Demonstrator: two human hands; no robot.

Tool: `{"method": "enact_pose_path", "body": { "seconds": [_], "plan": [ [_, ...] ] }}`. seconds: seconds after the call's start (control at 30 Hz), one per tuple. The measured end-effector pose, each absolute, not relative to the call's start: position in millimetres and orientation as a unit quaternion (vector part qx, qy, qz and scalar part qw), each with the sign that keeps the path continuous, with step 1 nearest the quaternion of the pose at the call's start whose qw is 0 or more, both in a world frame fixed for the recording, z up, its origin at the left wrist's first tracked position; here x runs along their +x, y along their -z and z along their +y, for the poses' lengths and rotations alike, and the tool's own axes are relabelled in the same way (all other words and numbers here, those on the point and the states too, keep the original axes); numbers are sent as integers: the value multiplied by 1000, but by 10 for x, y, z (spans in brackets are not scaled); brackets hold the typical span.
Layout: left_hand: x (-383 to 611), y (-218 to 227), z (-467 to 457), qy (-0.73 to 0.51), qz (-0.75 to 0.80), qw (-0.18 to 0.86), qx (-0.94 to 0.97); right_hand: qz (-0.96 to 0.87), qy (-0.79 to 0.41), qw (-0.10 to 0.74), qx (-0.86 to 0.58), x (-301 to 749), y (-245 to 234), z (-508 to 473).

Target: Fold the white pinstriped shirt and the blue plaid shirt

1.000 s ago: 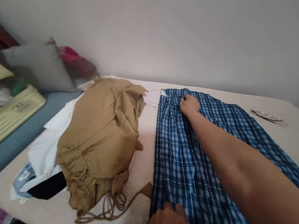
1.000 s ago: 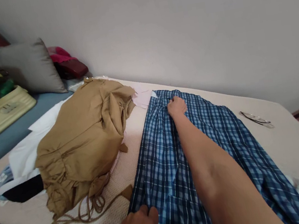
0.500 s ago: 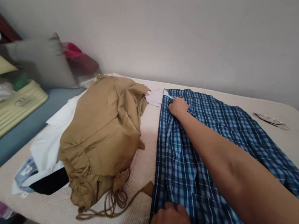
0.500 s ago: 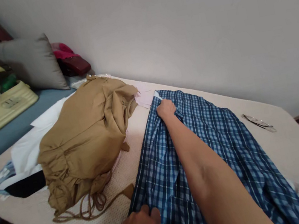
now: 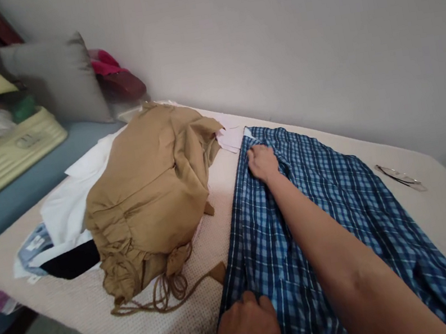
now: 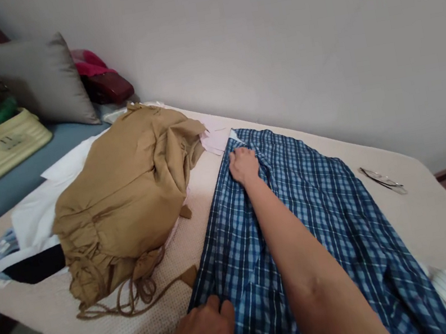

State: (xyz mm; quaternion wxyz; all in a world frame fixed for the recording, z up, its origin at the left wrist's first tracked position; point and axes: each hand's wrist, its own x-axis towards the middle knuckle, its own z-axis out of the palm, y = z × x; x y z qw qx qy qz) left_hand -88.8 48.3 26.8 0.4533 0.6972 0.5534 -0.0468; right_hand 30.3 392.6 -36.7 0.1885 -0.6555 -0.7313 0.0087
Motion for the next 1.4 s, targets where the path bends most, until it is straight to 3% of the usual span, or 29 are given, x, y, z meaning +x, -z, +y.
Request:
{"method": "enact_pose_path", "body": {
  "seconds": [0.13,0.3,0.53,0.7,0.83,1.0,1.2,1.4],
  "plan": [
    [-972,-470,506,100,531,440,717,-763,-29,124,-633,296,520,3891],
    [-1263,-552,541,45,460,400,792,-783,-126,125,-596,434,152,3697],
    [-1507,-569,829,0,586,246,772,-870,-136,173,-441,791,-332,1355],
    [-1406,-574,760,-4,456,304,837,-873,-172,110,-444,1004,-293,202],
    [-1376,-512,713,84,438,319,836,-893,-129,67,-427,1021,-262,173],
    [-1394,-524,809,61,446,323,833,-904,-140,30,-403,931,-238,231],
    [-1228,-475,889,-71,550,180,813,-898,-166,47,-404,880,-198,111],
    [-1186,-254,888,-2,547,100,831,-875,-189,99,-433,1075,-377,73]
  ]
}}
